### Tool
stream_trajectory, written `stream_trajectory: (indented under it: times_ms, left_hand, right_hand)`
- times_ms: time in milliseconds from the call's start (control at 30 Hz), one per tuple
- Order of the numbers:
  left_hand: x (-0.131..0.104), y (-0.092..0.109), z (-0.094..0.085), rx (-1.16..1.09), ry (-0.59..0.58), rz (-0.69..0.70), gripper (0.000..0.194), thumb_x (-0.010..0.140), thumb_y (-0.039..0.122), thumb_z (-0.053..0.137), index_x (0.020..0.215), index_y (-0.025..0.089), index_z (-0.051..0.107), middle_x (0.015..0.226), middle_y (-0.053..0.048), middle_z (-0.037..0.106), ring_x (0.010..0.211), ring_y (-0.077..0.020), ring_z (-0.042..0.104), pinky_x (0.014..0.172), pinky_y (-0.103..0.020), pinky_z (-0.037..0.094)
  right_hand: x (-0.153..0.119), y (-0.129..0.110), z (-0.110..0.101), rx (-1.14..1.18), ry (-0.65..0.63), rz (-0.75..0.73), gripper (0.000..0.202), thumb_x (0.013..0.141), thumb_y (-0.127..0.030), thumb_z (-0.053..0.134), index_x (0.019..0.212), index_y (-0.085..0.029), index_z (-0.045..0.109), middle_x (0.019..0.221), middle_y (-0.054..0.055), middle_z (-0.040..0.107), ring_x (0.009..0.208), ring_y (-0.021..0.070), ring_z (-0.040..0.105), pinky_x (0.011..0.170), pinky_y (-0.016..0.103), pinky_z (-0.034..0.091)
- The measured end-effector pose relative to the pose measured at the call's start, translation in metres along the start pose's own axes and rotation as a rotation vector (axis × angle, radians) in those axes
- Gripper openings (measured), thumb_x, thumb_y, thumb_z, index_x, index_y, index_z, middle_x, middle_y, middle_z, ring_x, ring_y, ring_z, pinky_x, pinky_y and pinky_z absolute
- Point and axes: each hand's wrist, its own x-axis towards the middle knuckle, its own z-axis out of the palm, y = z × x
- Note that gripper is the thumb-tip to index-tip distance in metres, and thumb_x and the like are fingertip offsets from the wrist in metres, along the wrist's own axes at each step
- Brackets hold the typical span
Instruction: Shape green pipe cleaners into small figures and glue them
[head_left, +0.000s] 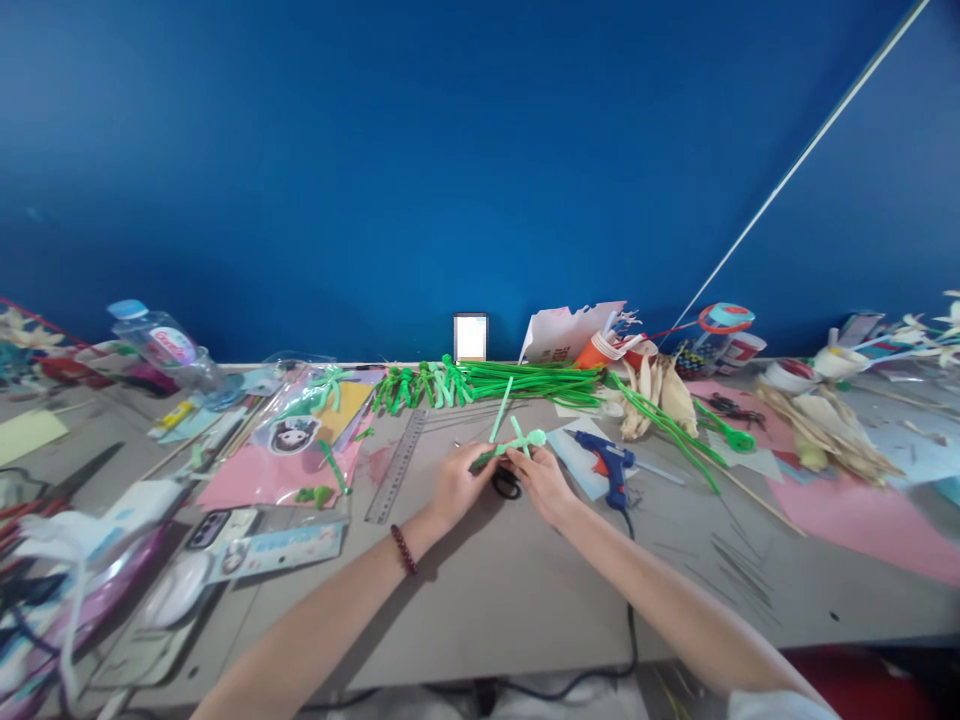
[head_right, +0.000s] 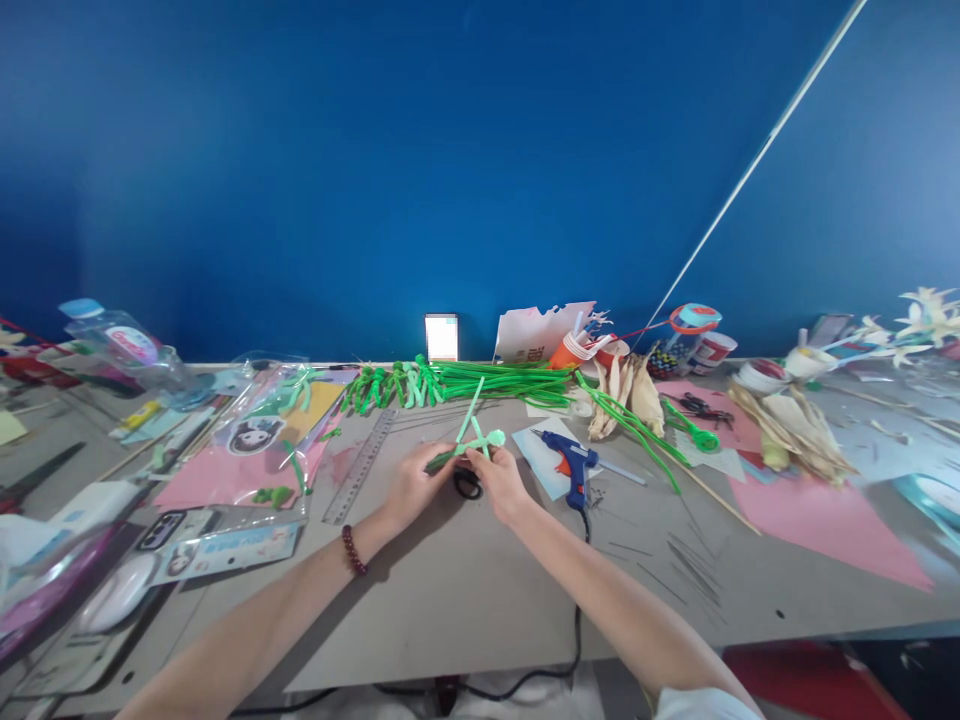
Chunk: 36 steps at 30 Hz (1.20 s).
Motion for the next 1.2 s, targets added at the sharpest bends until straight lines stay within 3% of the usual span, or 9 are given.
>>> stream_trajectory:
  times_ms: [300, 567, 767, 1200]
  left_hand:
    - [-0.002, -0.002, 0.003, 0.060, 0.033, 0.007, 0.018, 0.084, 0.031, 0.054, 0.078, 0.018, 0.065, 0.075, -0.003, 0.067, 0.071, -0.0155, 0.060, 0.067, -0.026, 0.045]
    - [-0.002, -0.002, 0.003, -0.044, 0.086, -0.008, 0.013, 0.083, 0.028, 0.055, 0.086, 0.019, 0.063, 0.085, -0.005, 0.067, 0.080, -0.0171, 0.062, 0.073, -0.029, 0.049]
    - [-0.001, -0.003, 0.000, -0.059, 0.026, 0.077, 0.020, 0.084, 0.033, 0.056, 0.095, 0.020, 0.066, 0.090, -0.006, 0.068, 0.085, -0.0182, 0.062, 0.078, -0.031, 0.048]
    - [0.001, -0.002, -0.001, -0.018, 0.055, 0.052, 0.022, 0.085, 0.035, 0.052, 0.075, 0.018, 0.063, 0.073, -0.004, 0.063, 0.070, -0.0146, 0.057, 0.068, -0.026, 0.045]
  right_hand:
    - [0.002, 0.010, -0.011, -0.324, 0.088, -0.120, 0.024, 0.065, -0.037, 0.073, 0.075, -0.016, 0.069, 0.070, 0.003, 0.069, 0.071, 0.0189, 0.063, 0.074, 0.032, 0.048]
    - [0.002, 0.005, -0.004, -0.032, 0.001, 0.016, 0.027, 0.056, -0.036, 0.079, 0.071, -0.016, 0.068, 0.069, 0.003, 0.068, 0.072, 0.0194, 0.065, 0.075, 0.033, 0.050]
    - [0.000, 0.001, -0.003, 0.008, -0.013, 0.049, 0.028, 0.054, -0.035, 0.081, 0.070, -0.016, 0.069, 0.070, 0.003, 0.068, 0.071, 0.0184, 0.064, 0.074, 0.032, 0.050]
    - [-0.002, 0.001, -0.005, 0.057, 0.035, 0.047, 0.024, 0.061, -0.037, 0.077, 0.071, -0.016, 0.069, 0.068, 0.003, 0.066, 0.063, 0.0137, 0.060, 0.063, 0.027, 0.049]
